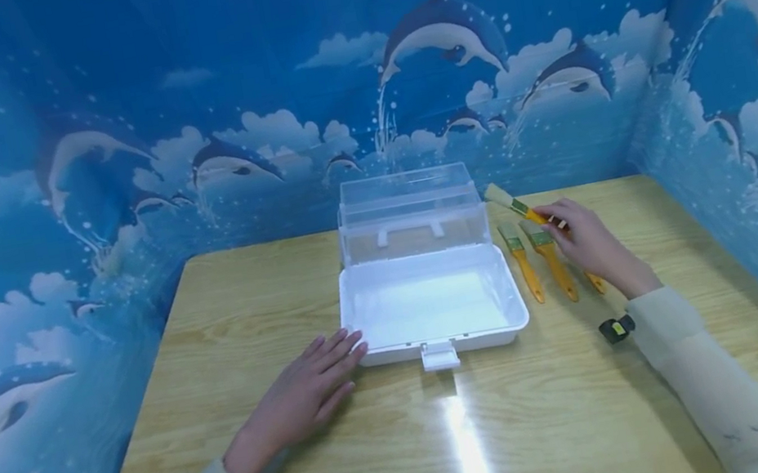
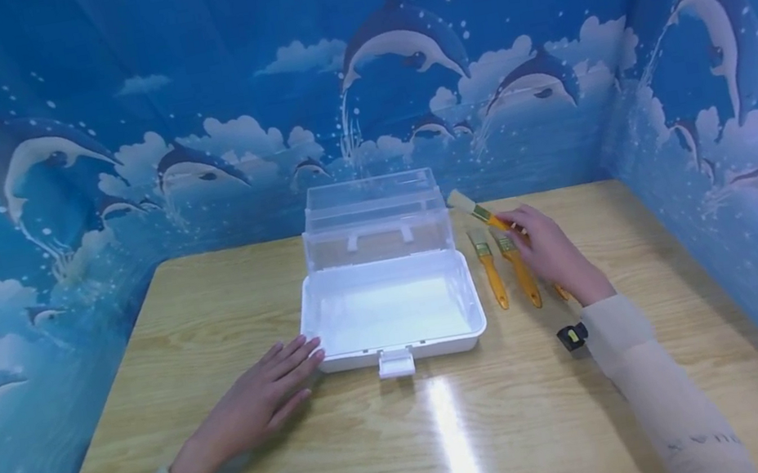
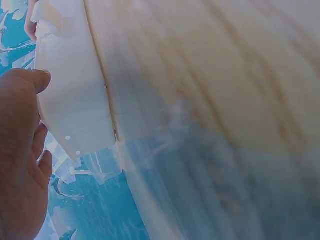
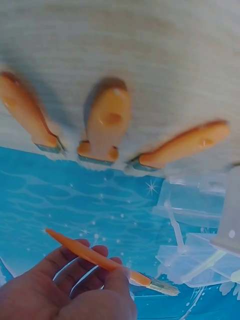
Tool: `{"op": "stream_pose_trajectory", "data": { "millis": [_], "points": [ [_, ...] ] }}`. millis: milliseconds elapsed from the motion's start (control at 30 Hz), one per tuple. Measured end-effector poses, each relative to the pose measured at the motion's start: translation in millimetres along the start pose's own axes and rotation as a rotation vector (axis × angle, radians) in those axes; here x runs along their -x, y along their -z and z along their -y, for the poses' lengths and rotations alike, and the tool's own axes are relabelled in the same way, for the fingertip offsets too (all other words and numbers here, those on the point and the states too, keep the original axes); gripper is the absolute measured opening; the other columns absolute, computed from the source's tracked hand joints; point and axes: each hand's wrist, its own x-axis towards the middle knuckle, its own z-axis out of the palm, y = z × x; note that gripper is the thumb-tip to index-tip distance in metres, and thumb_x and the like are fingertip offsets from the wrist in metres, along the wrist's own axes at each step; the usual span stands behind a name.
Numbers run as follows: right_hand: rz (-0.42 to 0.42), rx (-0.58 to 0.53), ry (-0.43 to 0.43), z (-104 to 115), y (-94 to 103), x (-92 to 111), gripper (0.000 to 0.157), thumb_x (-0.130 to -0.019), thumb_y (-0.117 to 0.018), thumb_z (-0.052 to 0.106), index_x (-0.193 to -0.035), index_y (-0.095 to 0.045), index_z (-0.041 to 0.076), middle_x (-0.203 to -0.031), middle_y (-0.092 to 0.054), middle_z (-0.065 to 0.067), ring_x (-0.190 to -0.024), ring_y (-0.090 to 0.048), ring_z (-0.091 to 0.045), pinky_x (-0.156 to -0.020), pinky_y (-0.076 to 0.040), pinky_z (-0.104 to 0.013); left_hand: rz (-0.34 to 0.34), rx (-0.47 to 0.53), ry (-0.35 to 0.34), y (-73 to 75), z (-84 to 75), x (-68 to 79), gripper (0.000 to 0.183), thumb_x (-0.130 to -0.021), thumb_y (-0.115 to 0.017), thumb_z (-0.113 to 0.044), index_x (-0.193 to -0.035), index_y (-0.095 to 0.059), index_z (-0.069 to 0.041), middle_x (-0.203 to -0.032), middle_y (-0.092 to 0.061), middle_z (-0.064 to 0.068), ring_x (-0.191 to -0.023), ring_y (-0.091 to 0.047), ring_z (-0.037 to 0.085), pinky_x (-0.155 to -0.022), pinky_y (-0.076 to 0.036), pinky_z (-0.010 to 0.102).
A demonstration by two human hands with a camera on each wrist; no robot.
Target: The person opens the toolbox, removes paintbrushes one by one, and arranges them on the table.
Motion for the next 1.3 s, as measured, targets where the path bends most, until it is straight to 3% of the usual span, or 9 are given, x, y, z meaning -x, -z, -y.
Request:
{"op": "stream_pose_trajectory", "data": {
  "millis": [333, 533, 633, 733, 900, 967, 1133, 1267, 1300],
  "points": [
    [-0.029, -0.003, -0.022, -17.8, 1.3, 21.7, 0.036, -0.102, -0.056, 0.0, -0.137, -0.056, -0.008, -0.118, -0.062, -0.026, -0.096, -0.063, -0.034, -0.074, -0.058, -0.047, -0.017, -0.002, -0.013, -1.0, 0.2, -0.8, 0.06, -0.103, -0.058, -0.025, -0.158, -0.037, -0.014, -0.166, -0.031, 0.004, -0.153, -0.03, 0.023, -0.125, -0.027, 0.049],
    [-0.029, -0.008, -0.044, -24.6, 4.2, 35.0, 0.037, -0.102, -0.058, 0.001, -0.137, -0.057, -0.009, -0.115, -0.062, -0.025, -0.095, -0.063, -0.034, -0.069, -0.054, -0.022, -0.023, 0.003, -0.02, -1.7, -1.0, -0.5, 0.06, -0.103, -0.059, -0.025, -0.158, -0.038, -0.013, -0.165, -0.033, 0.004, -0.152, -0.032, 0.024, -0.125, -0.028, 0.05],
    [-0.041, -0.005, -0.046, -26.8, 5.0, 40.2, 0.036, -0.102, -0.058, 0.001, -0.136, -0.057, -0.01, -0.115, -0.062, -0.026, -0.094, -0.062, -0.034, -0.067, -0.05, -0.016, -0.023, 0.003, -0.015, -1.6, -1.0, 0.0, 0.059, -0.103, -0.059, -0.025, -0.158, -0.038, -0.014, -0.165, -0.033, 0.004, -0.152, -0.031, 0.023, -0.125, -0.028, 0.049],
    [-0.055, 0.006, -0.071, -28.8, 5.7, 44.0, 0.035, -0.101, -0.058, 0.0, -0.134, -0.057, -0.011, -0.116, -0.062, -0.027, -0.094, -0.062, -0.035, -0.067, -0.051, -0.019, -0.022, 0.004, -0.012, -1.3, -0.4, 0.1, 0.059, -0.104, -0.058, -0.025, -0.158, -0.037, -0.014, -0.165, -0.032, 0.004, -0.153, -0.031, 0.023, -0.125, -0.028, 0.05],
    [-0.063, 0.015, -0.116, -30.4, 8.1, 48.1, 0.035, -0.101, -0.059, 0.0, -0.133, -0.058, -0.012, -0.116, -0.062, -0.029, -0.094, -0.062, -0.037, -0.068, -0.057, -0.033, -0.028, 0.003, -0.018, -0.4, 0.4, -0.1, 0.059, -0.103, -0.058, -0.025, -0.158, -0.038, -0.012, -0.165, -0.032, 0.005, -0.153, -0.031, 0.024, -0.124, -0.029, 0.051],
    [-0.061, 0.013, -0.121, -31.9, 9.1, 49.2, 0.035, -0.101, -0.059, 0.002, -0.133, -0.058, -0.013, -0.116, -0.062, -0.029, -0.094, -0.062, -0.037, -0.068, -0.057, -0.033, -0.029, -0.002, -0.017, 0.0, 0.6, 0.0, 0.059, -0.103, -0.058, -0.026, -0.157, -0.038, -0.012, -0.165, -0.033, 0.005, -0.152, -0.031, 0.024, -0.124, -0.029, 0.051],
    [-0.055, 0.004, -0.131, -37.4, 9.7, 52.1, 0.035, -0.101, -0.059, 0.002, -0.132, -0.058, -0.014, -0.115, -0.062, -0.031, -0.094, -0.062, -0.039, -0.065, -0.052, -0.018, -0.013, -0.005, -0.008, 0.2, 0.8, 0.7, 0.059, -0.104, -0.057, -0.027, -0.158, -0.037, -0.014, -0.166, -0.032, 0.003, -0.153, -0.03, 0.022, -0.126, -0.027, 0.048],
    [-0.052, 0.015, -0.145, -39.6, 9.2, 54.7, 0.035, -0.101, -0.059, 0.002, -0.132, -0.057, -0.015, -0.115, -0.061, -0.032, -0.094, -0.063, -0.04, -0.068, -0.058, -0.033, -0.004, 0.011, 0.002, -1.2, 1.5, 1.2, 0.059, -0.104, -0.057, -0.027, -0.158, -0.036, -0.015, -0.166, -0.031, 0.002, -0.153, -0.029, 0.021, -0.126, -0.026, 0.048],
    [-0.053, 0.015, -0.148, -40.0, 9.3, 55.7, 0.035, -0.101, -0.059, 0.001, -0.132, -0.057, -0.015, -0.115, -0.061, -0.032, -0.094, -0.063, -0.041, -0.069, -0.058, -0.032, -0.002, 0.015, 0.006, -1.4, 1.4, 1.2, 0.059, -0.104, -0.056, -0.027, -0.158, -0.036, -0.015, -0.166, -0.031, 0.002, -0.153, -0.029, 0.021, -0.126, -0.026, 0.048]
  ]
}}
